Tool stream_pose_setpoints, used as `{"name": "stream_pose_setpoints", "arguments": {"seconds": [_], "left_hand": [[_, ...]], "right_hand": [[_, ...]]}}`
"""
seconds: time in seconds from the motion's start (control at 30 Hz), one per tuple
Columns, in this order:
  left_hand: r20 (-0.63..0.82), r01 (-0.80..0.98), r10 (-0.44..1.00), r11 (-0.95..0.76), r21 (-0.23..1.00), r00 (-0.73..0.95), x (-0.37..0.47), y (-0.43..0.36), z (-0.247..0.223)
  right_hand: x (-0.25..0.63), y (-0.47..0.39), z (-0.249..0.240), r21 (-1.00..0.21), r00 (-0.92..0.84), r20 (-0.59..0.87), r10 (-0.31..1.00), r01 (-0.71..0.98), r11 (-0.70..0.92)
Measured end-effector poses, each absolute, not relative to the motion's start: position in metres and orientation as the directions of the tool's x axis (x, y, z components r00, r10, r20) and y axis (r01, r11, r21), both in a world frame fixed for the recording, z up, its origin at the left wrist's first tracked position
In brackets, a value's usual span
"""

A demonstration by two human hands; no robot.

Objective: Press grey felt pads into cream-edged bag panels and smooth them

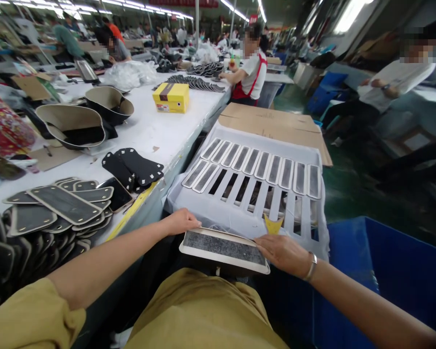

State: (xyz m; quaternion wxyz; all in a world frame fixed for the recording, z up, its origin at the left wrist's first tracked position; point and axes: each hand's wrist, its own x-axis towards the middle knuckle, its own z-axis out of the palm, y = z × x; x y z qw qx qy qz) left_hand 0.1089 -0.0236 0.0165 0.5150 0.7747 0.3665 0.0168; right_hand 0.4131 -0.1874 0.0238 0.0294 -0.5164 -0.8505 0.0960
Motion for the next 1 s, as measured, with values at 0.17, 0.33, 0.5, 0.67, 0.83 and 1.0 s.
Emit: {"name": "stream_pose_setpoints", "arguments": {"seconds": [0.17, 0.33, 0.5, 0.67, 0.83, 1.0], "left_hand": [[-0.408, 0.577, 0.497, -0.253, 0.776, 0.766, 0.118, -0.011, 0.026], [-0.424, 0.594, 0.466, -0.315, 0.740, 0.776, 0.123, -0.005, 0.029], [-0.438, 0.578, 0.406, -0.340, 0.742, 0.802, 0.126, -0.001, 0.030], [-0.425, 0.483, 0.240, -0.301, 0.822, 0.873, 0.136, 0.020, 0.022], [-0.439, 0.453, 0.122, -0.125, 0.883, 0.890, 0.146, 0.031, 0.007], [-0.445, 0.457, 0.125, -0.103, 0.883, 0.887, 0.160, 0.029, 0.001]], "right_hand": [[0.410, -0.194, 0.016, -0.062, -0.505, -0.060, 0.861, 0.863, 0.502], [0.398, -0.197, 0.014, 0.069, -0.494, -0.065, 0.867, 0.865, 0.497], [0.386, -0.195, 0.024, 0.162, -0.457, -0.158, 0.875, 0.862, 0.480], [0.404, -0.181, 0.032, -0.353, -0.336, -0.159, 0.929, 0.898, 0.264], [0.427, -0.152, 0.013, -0.738, -0.134, -0.388, 0.912, 0.638, -0.221], [0.433, -0.127, -0.004, -0.779, -0.249, -0.494, 0.833, 0.552, -0.297]]}}
